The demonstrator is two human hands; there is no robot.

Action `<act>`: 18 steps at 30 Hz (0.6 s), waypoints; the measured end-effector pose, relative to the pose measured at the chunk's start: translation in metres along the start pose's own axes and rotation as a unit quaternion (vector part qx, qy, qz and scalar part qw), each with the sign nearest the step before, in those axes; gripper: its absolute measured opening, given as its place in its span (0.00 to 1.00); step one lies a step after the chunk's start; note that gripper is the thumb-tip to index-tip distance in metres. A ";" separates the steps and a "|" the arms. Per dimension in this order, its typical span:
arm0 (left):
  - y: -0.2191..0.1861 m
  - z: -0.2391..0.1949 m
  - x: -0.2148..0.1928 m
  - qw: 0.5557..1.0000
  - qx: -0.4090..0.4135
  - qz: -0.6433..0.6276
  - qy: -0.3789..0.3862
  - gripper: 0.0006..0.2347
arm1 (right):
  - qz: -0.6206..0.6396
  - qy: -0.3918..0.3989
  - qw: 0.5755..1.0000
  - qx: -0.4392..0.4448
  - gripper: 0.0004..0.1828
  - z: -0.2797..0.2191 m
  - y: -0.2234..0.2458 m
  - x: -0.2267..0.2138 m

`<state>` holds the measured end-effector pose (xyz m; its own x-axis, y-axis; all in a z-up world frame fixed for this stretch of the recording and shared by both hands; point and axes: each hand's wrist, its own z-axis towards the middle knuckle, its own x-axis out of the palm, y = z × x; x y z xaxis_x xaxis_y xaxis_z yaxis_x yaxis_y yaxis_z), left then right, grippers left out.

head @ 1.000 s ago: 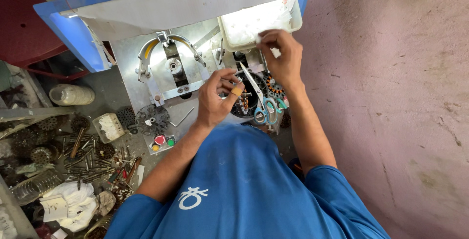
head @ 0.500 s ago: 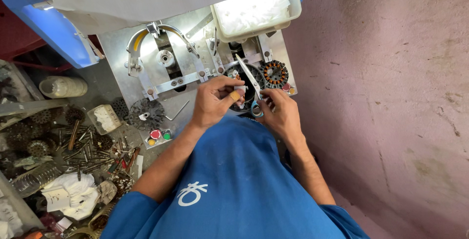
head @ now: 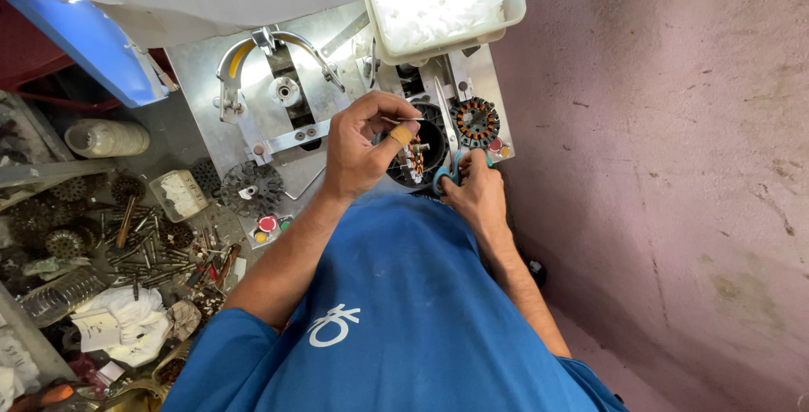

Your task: The person assembles internal components of a fan motor by inserting white insulation strips into the stator slots, cutting excess material with scissors, and fitting a metal ring onto the stator assembly.

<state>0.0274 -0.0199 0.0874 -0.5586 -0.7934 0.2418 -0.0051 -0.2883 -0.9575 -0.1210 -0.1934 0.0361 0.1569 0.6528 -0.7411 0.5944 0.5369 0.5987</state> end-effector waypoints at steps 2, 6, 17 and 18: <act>-0.002 0.001 -0.003 1.000 0.019 -0.024 -0.002 0.04 | 0.002 0.031 0.999 0.042 0.20 0.005 -0.007 -0.007; 0.000 0.000 -0.010 0.999 0.000 -0.022 -0.032 0.04 | 0.052 0.133 0.985 0.096 0.19 0.013 -0.028 -0.026; 0.003 0.003 -0.014 0.995 -0.011 0.018 -0.098 0.06 | 0.402 0.218 0.878 -0.142 0.23 -0.023 -0.003 -0.007; 0.002 0.001 -0.015 0.994 -0.015 0.036 -0.104 0.06 | 0.355 0.217 0.899 -0.136 0.21 -0.026 0.004 -0.007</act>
<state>0.0367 -0.0096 0.0822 -0.3746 -0.9059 0.1976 0.0011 -0.2136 -0.9769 -0.1401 -0.1824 0.0511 0.0638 0.9979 0.0093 0.2419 -0.0245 0.9700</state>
